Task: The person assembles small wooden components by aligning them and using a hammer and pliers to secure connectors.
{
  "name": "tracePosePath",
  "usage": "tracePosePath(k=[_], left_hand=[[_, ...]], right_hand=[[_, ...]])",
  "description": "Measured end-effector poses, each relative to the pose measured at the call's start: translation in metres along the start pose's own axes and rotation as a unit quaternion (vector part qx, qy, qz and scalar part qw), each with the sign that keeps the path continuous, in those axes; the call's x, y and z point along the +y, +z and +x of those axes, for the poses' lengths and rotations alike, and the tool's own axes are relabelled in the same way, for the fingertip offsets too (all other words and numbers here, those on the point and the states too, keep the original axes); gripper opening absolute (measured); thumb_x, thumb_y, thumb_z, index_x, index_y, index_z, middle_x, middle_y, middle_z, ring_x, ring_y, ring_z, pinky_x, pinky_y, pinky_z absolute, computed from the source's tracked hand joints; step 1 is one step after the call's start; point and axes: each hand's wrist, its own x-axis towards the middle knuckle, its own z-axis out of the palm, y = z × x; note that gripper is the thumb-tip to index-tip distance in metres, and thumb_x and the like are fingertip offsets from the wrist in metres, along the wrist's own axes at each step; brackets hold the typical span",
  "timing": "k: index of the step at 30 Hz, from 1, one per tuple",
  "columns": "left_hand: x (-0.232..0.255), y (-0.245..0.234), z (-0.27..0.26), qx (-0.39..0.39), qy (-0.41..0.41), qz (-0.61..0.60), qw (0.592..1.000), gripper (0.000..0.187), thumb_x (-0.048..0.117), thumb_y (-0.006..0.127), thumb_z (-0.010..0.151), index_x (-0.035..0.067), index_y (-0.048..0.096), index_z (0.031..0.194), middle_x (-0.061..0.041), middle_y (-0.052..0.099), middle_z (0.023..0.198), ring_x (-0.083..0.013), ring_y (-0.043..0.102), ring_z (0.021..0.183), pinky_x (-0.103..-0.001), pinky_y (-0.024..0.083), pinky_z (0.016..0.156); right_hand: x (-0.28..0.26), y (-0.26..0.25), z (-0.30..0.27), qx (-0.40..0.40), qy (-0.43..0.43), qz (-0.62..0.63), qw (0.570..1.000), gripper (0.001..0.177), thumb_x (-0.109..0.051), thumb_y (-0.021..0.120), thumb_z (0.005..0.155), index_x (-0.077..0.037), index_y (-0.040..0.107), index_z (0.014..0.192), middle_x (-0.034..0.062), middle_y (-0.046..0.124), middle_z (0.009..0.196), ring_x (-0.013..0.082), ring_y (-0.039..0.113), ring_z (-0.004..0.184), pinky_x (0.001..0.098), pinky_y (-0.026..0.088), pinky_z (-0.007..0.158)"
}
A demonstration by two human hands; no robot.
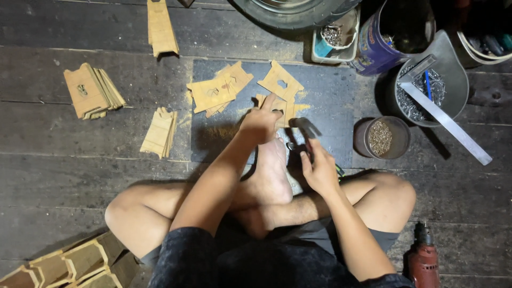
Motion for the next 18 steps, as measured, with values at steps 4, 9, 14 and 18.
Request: tracePosePath(k=[4, 9, 14, 18], left_hand=[[-0.003, 0.012, 0.0, 0.029, 0.011, 0.003, 0.999, 0.044, 0.012, 0.074, 0.088, 0.02, 0.075, 0.131, -0.005, 0.024, 0.169, -0.052, 0.073, 0.101, -0.057, 0.063, 0.095], [-0.004, 0.022, -0.002, 0.054, 0.02, -0.004, 0.998, 0.041, 0.006, 0.073, 0.086, 0.015, 0.075, 0.126, -0.007, 0.025, 0.169, -0.0534, 0.072, 0.098, -0.058, 0.064, 0.093], [-0.006, 0.017, 0.003, 0.078, 0.033, 0.002, 0.996, 0.044, 0.005, 0.071, 0.084, 0.017, 0.077, 0.125, -0.007, 0.026, 0.166, -0.0512, 0.073, 0.092, -0.057, 0.065, 0.087], [-0.003, 0.013, -0.001, 0.117, 0.053, 0.028, 0.991, 0.04, 0.005, 0.07, 0.084, 0.017, 0.079, 0.121, -0.009, 0.032, 0.162, -0.0501, 0.074, 0.089, -0.056, 0.066, 0.085]], right_hand=[[0.021, 0.008, -0.014, 0.035, 0.018, -0.015, 0.999, 0.033, -0.018, 0.073, 0.096, -0.012, 0.071, 0.129, 0.0155, 0.071, 0.084, 0.0385, 0.074, 0.08, 0.0444, 0.059, 0.066], [-0.002, 0.004, -0.007, -0.006, 0.009, -0.014, 1.0, 0.048, -0.013, 0.071, 0.093, -0.007, 0.065, 0.141, 0.0254, 0.073, 0.092, 0.0482, 0.073, 0.087, 0.0572, 0.059, 0.071], [-0.001, 0.007, -0.005, 0.019, -0.01, -0.014, 1.0, 0.035, -0.012, 0.071, 0.094, -0.005, 0.067, 0.128, 0.0223, 0.071, 0.084, 0.047, 0.072, 0.08, 0.0539, 0.056, 0.065], [-0.003, -0.001, -0.009, 0.027, -0.002, -0.016, 1.0, 0.031, -0.013, 0.072, 0.095, -0.004, 0.069, 0.124, 0.0201, 0.072, 0.083, 0.0436, 0.074, 0.08, 0.0501, 0.057, 0.065]])
